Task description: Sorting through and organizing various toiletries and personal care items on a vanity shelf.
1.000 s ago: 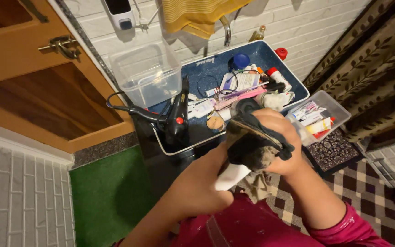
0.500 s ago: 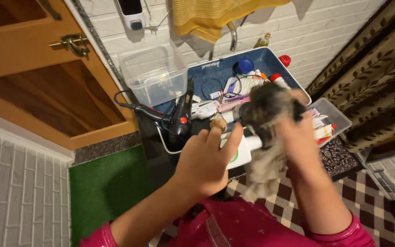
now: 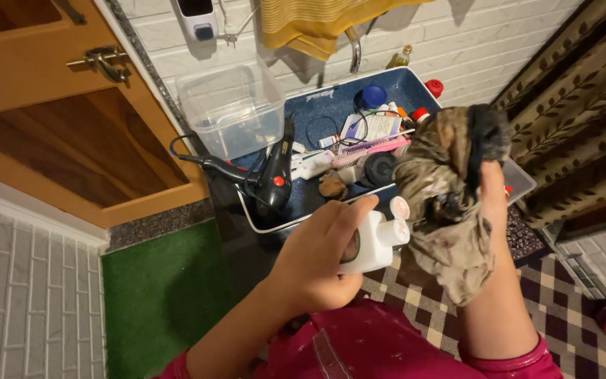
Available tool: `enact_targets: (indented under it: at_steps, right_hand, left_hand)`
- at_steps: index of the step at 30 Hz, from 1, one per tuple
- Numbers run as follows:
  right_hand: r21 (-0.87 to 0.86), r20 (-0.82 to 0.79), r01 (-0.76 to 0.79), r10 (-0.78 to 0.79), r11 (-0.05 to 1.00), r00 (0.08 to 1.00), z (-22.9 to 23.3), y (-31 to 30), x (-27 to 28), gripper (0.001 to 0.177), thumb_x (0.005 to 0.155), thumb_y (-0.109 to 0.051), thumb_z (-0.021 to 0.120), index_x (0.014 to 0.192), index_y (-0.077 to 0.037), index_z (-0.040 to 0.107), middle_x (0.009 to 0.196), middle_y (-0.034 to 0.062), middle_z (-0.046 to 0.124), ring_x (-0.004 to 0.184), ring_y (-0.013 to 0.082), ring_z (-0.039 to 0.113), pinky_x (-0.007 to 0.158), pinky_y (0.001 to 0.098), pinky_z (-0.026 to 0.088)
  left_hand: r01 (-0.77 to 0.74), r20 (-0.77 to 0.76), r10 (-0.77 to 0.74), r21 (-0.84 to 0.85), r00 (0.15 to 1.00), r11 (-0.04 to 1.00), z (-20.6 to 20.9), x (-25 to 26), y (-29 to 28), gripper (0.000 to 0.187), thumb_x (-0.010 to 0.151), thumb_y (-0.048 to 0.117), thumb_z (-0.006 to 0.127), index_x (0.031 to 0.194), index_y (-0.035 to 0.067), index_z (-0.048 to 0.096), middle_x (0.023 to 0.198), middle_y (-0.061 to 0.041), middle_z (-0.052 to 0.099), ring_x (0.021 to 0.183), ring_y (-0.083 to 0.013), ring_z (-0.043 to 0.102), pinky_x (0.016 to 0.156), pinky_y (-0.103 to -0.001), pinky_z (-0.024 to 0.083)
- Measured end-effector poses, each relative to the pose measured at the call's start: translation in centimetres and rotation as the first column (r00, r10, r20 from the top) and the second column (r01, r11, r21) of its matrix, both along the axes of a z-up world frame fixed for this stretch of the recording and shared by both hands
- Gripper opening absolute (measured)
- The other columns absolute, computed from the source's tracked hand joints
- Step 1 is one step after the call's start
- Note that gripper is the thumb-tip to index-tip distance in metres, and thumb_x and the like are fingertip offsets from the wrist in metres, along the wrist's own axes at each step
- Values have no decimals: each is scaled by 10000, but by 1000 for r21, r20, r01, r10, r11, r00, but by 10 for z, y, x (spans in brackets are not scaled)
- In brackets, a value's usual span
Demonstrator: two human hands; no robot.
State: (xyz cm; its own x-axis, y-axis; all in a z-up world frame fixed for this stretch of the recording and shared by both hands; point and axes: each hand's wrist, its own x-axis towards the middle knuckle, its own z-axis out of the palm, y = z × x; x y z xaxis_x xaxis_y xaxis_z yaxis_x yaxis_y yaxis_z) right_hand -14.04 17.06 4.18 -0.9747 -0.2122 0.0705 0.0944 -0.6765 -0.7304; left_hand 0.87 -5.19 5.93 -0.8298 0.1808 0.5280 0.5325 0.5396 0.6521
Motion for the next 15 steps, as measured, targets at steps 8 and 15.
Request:
enact_targets:
  at_steps: [8, 15]
  right_hand:
    - [58, 285, -137, 115, 989, 952, -25, -1, 0, 445, 1013, -295, 545, 1332, 0, 634, 1254, 175, 692, 1090, 300, 692, 999, 461, 566]
    - [-50, 345, -183, 189, 982, 919, -12, -29, 9, 394, 1003, -260, 482, 1288, -44, 648, 1210, 155, 732, 1055, 283, 729, 970, 462, 590]
  left_hand:
    - [-28, -17, 31, 143, 999, 989, -13, -2, -7, 885, 720, 45, 698, 1534, 77, 350, 1269, -214, 558, 1145, -431, 606, 976, -432, 508]
    - [-88, 185, 37, 279, 982, 956, -24, -1, -11, 891, 716, 42, 675, 1542, 77, 343, 1300, -209, 577, 1099, -378, 641, 956, -381, 517]
